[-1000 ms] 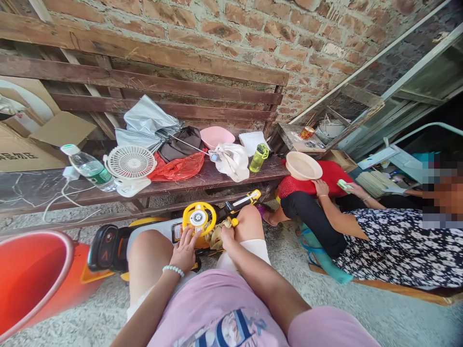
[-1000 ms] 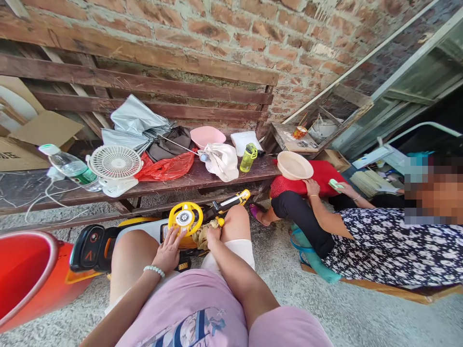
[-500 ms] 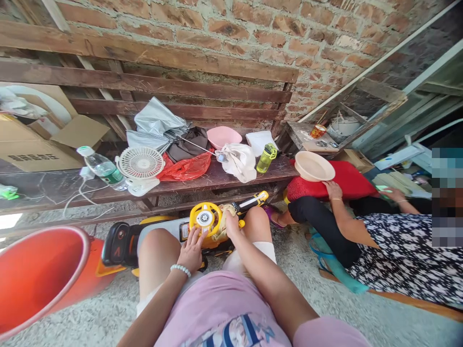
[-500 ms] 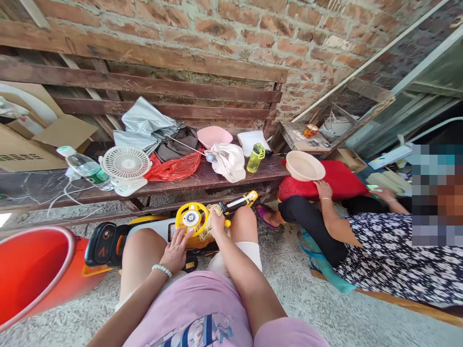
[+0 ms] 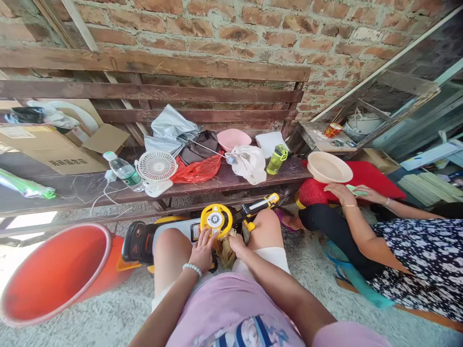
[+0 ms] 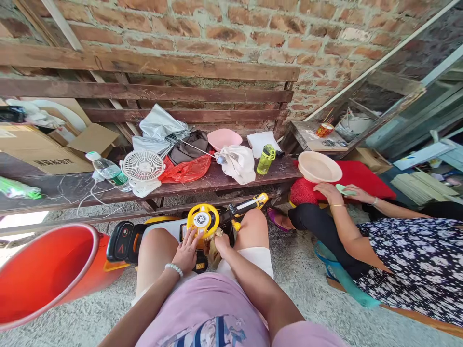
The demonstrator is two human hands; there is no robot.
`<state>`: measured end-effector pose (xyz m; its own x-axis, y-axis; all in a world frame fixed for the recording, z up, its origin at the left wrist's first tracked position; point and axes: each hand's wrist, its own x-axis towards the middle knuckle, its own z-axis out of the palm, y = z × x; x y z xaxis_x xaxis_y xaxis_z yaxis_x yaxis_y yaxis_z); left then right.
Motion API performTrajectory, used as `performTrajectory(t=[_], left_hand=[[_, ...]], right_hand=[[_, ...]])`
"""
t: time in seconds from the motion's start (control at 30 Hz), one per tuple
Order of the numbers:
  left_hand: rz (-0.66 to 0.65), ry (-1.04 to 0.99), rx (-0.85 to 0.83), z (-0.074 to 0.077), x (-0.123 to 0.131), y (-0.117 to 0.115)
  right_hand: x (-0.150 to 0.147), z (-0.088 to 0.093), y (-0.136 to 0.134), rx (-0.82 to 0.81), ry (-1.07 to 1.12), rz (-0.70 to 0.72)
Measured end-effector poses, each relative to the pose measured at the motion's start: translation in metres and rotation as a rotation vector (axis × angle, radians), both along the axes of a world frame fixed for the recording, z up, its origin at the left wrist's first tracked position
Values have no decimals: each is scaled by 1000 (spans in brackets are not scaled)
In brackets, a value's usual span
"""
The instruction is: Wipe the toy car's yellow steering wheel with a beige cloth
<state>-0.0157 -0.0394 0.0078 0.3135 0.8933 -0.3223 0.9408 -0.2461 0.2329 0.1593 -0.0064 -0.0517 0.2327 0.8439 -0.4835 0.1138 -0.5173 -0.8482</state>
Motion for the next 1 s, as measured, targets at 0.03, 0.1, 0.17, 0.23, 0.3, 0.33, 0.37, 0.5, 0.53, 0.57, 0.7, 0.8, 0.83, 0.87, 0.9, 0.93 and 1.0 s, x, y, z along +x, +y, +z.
performTrajectory(t=[0.03,0.1,0.17,0.23,0.3,0.33,0.37,0.5,0.53,0.57,0.7,0.8,0.83,0.87,0.9,0.93,1.0], left_hand=[[2,5,-7,1,0,0],[5,3,-15,2,0,0],[9,-8,-20,3,1,0],[15,-13,-23,4,2,0],[15,-6,-21,5,3,0],[14,-1,-21,5,3,0],[11,4,-21,6,3,0],[-4,7,-27,9,3,-1],[-4,7,-23,9,3,-1],[-1,9,-18,10,3,-1],[6,20,-1,8,2,-2],[-1,22,4,5,2,-2],[-1,20,7,4,1,-2],[0,18,10,3,1,-2],[0,14,14,2,1,-2],[-1,12,18,1,1,-2],[-3,10,26,-1,0,-2]], right_hand=[[3,3,1,16,-46,30],[12,11,7,136,-202,67],[22,20,15,367,-411,140],[30,26,24,570,-566,232],[34,28,32,631,-631,321],[35,26,36,621,-636,347],[35,24,39,605,-626,360],[35,9,44,580,-495,319],[35,6,43,574,-467,298],[34,3,42,563,-448,275],[28,-5,31,485,-443,201],[24,-7,18,355,-426,186],[23,-6,15,309,-406,186],[23,-3,13,280,-385,184],[24,1,12,280,-371,174],[25,6,12,316,-369,156],[28,19,19,476,-407,129]])
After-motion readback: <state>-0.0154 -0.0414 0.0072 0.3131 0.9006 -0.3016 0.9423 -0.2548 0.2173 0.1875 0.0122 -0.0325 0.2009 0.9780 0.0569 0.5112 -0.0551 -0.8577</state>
